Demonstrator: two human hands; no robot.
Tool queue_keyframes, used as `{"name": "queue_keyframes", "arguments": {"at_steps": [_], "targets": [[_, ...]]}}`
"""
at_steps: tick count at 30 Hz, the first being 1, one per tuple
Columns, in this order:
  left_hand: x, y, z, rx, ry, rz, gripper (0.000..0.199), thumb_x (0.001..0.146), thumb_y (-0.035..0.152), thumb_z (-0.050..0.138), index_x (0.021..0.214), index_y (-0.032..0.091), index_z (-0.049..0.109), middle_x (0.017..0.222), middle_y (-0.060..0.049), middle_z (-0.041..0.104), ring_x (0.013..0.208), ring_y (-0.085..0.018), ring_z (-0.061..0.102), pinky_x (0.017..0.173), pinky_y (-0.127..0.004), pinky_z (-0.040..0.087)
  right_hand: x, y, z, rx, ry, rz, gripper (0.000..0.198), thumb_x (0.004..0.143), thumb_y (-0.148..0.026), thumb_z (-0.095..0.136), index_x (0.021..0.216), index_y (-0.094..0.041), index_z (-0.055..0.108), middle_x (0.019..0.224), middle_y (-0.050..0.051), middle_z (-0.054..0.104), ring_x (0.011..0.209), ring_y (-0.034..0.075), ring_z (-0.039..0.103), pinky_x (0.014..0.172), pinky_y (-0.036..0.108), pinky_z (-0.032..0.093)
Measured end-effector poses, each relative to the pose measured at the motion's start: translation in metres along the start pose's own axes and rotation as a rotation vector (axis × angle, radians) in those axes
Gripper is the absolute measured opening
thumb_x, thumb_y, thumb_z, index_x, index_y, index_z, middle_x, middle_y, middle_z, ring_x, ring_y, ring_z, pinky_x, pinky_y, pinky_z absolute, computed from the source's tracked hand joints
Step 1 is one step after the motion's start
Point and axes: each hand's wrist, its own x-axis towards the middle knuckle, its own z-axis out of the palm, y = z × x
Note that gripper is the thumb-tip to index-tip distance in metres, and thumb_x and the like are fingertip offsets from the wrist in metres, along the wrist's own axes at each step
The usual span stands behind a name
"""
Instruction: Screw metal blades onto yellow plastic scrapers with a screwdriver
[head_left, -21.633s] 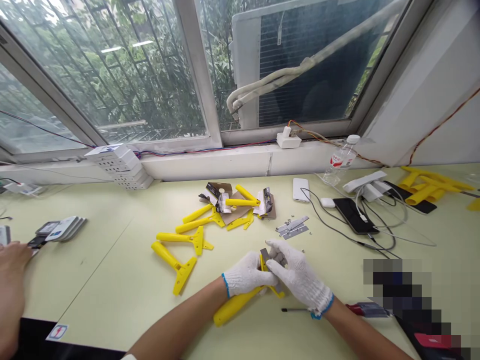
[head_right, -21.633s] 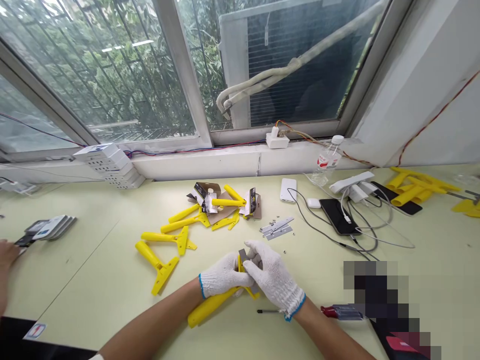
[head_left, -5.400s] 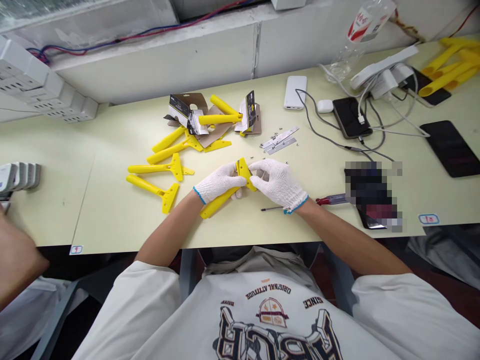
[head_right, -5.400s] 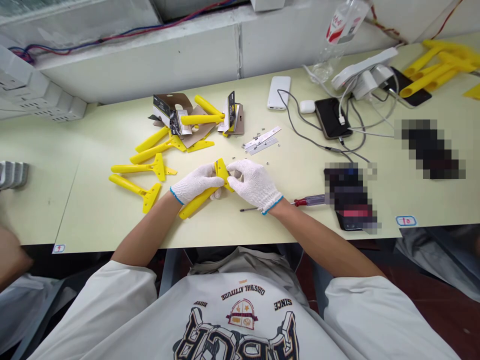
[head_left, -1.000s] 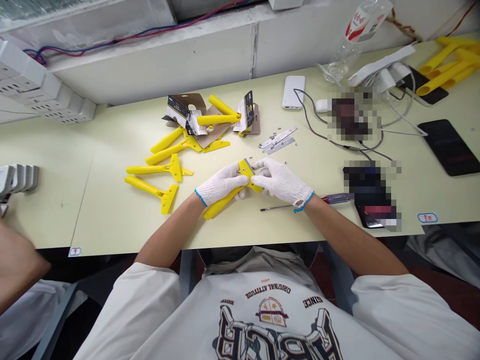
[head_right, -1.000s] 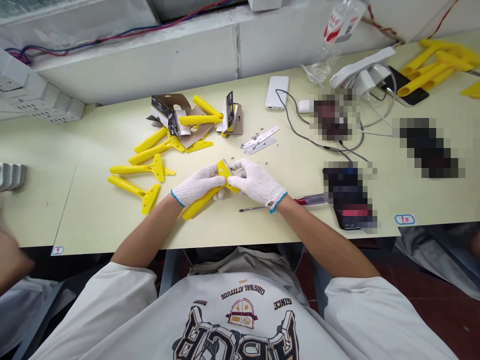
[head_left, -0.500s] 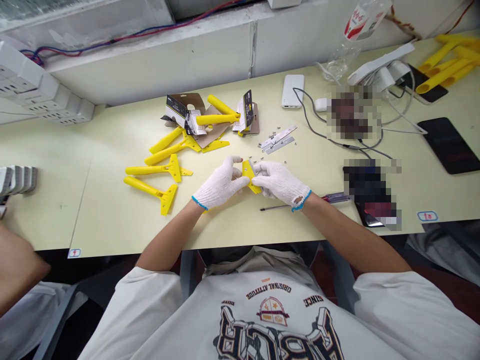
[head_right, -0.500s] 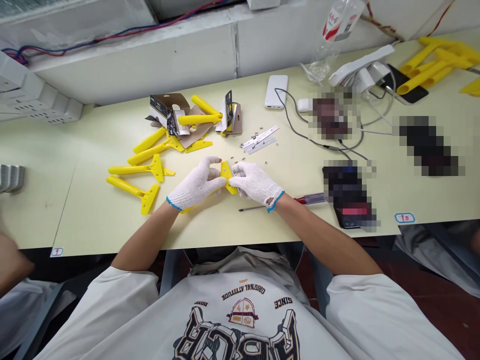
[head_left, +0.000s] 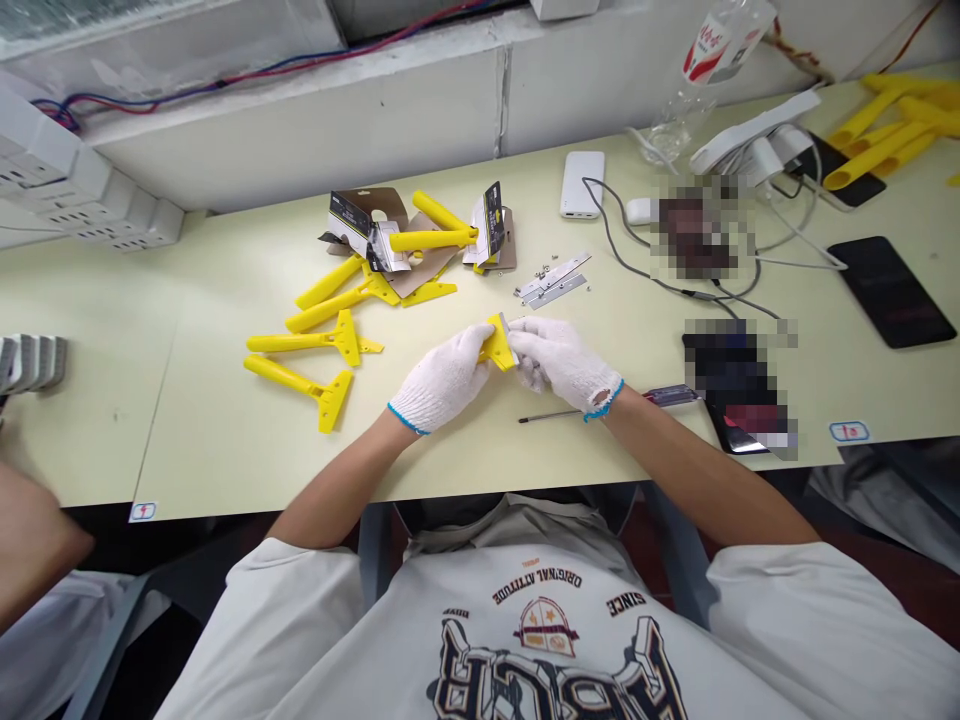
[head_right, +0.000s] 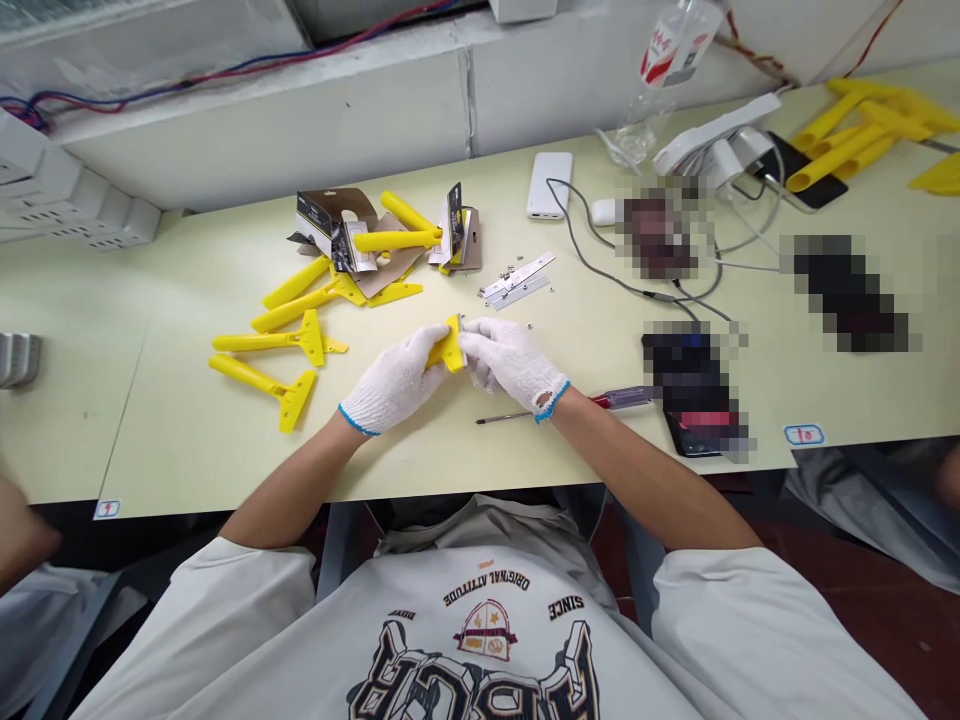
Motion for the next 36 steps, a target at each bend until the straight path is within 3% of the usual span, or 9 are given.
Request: {"name": "queue_keyframes", "arguments": {"at_steps": [2, 4, 7, 10, 14, 23, 29, 33, 36], "targets": [[0.003, -0.003, -0.006, -0.104, 0.080, -0.012, 0.049, 0.096, 0.010, 0.051, 0.144, 0.019, 0.060, 0.130, -0.013, 0.077, 0.115, -0.027, 0.075, 0.105, -0.044, 0.058, 0.003, 0.004, -0.005, -0.085, 0.067, -0.093, 0.032, 0.116, -0.036, 0.045, 0.119, -0.014, 0.067, 0.078, 0.003, 0.070, 0.054, 0.005, 0.054, 0.047, 0.016, 0.038], [0.005, -0.006, -0.014, -0.263, 0.119, -0.057, 0.047, 0.094, 0.012, 0.052, 0.138, 0.019, 0.064, 0.123, -0.010, 0.079, 0.106, -0.024, 0.075, 0.100, -0.040, 0.059, 0.006, 0.007, -0.013, -0.293, 0.183, -0.251, 0.034, 0.118, -0.032, 0.041, 0.122, -0.013, 0.068, 0.087, 0.006, 0.073, 0.062, 0.006, 0.060, 0.055, 0.016, 0.045], [0.009, -0.009, -0.025, -0.619, 0.056, -0.209, 0.034, 0.089, 0.019, 0.059, 0.121, 0.016, 0.070, 0.103, -0.011, 0.078, 0.084, -0.021, 0.070, 0.074, -0.033, 0.057, 0.011, 0.010, -0.027, -0.464, 0.333, -0.371, 0.020, 0.111, -0.016, 0.052, 0.118, -0.010, 0.069, 0.108, 0.012, 0.074, 0.092, 0.012, 0.068, 0.083, 0.024, 0.057], [0.012, -0.009, -0.025, -0.994, -0.034, -0.353, 0.028, 0.082, 0.023, 0.065, 0.108, 0.014, 0.069, 0.091, -0.010, 0.074, 0.065, -0.015, 0.058, 0.055, -0.026, 0.043, 0.017, 0.015, -0.035, -0.580, 0.388, -0.415, 0.011, 0.102, -0.008, 0.064, 0.110, -0.008, 0.072, 0.121, 0.015, 0.071, 0.118, 0.019, 0.065, 0.110, 0.038, 0.055], [0.016, -0.010, -0.016, -1.288, -0.134, -0.434, 0.031, 0.076, 0.023, 0.072, 0.105, 0.015, 0.067, 0.097, -0.010, 0.073, 0.056, -0.008, 0.043, 0.047, -0.023, 0.034, 0.024, 0.025, -0.036, -0.714, 0.363, -0.461, 0.015, 0.099, -0.018, 0.076, 0.111, -0.009, 0.073, 0.127, 0.013, 0.070, 0.126, 0.022, 0.063, 0.120, 0.046, 0.051], [0.016, -0.011, -0.008, -1.380, -0.166, -0.428, 0.033, 0.074, 0.022, 0.077, 0.105, 0.013, 0.068, 0.109, -0.013, 0.074, 0.058, -0.006, 0.042, 0.047, -0.022, 0.035, 0.042, 0.030, -0.036, -0.876, 0.302, -0.450, 0.021, 0.105, -0.025, 0.072, 0.119, -0.010, 0.071, 0.139, 0.012, 0.066, 0.137, 0.025, 0.060, 0.123, 0.052, 0.049], [0.017, -0.011, -0.006, -1.398, -0.154, -0.410, 0.040, 0.076, 0.021, 0.076, 0.115, 0.013, 0.069, 0.111, -0.012, 0.075, 0.059, -0.006, 0.045, 0.049, -0.022, 0.036, 0.061, 0.029, -0.029, -0.919, 0.330, -0.460, 0.029, 0.108, -0.032, 0.070, 0.125, -0.008, 0.072, 0.130, 0.011, 0.070, 0.124, 0.022, 0.068, 0.109, 0.042, 0.059], [0.016, -0.011, -0.006, -1.371, -0.155, -0.423, 0.038, 0.077, 0.022, 0.076, 0.113, 0.012, 0.070, 0.101, -0.010, 0.074, 0.058, -0.007, 0.044, 0.049, -0.022, 0.037, 0.060, 0.027, -0.026, -0.932, 0.364, -0.477, 0.031, 0.110, -0.030, 0.066, 0.131, -0.008, 0.070, 0.136, 0.011, 0.067, 0.129, 0.024, 0.066, 0.112, 0.042, 0.058], [0.016, -0.009, -0.006, -1.362, -0.146, -0.410, 0.041, 0.077, 0.023, 0.075, 0.116, 0.012, 0.071, 0.105, -0.010, 0.075, 0.058, -0.006, 0.045, 0.049, -0.022, 0.038, 0.054, 0.024, -0.025, -0.936, 0.363, -0.490, 0.029, 0.110, -0.029, 0.066, 0.129, -0.008, 0.069, 0.138, 0.014, 0.065, 0.132, 0.024, 0.063, 0.115, 0.044, 0.055]]}}
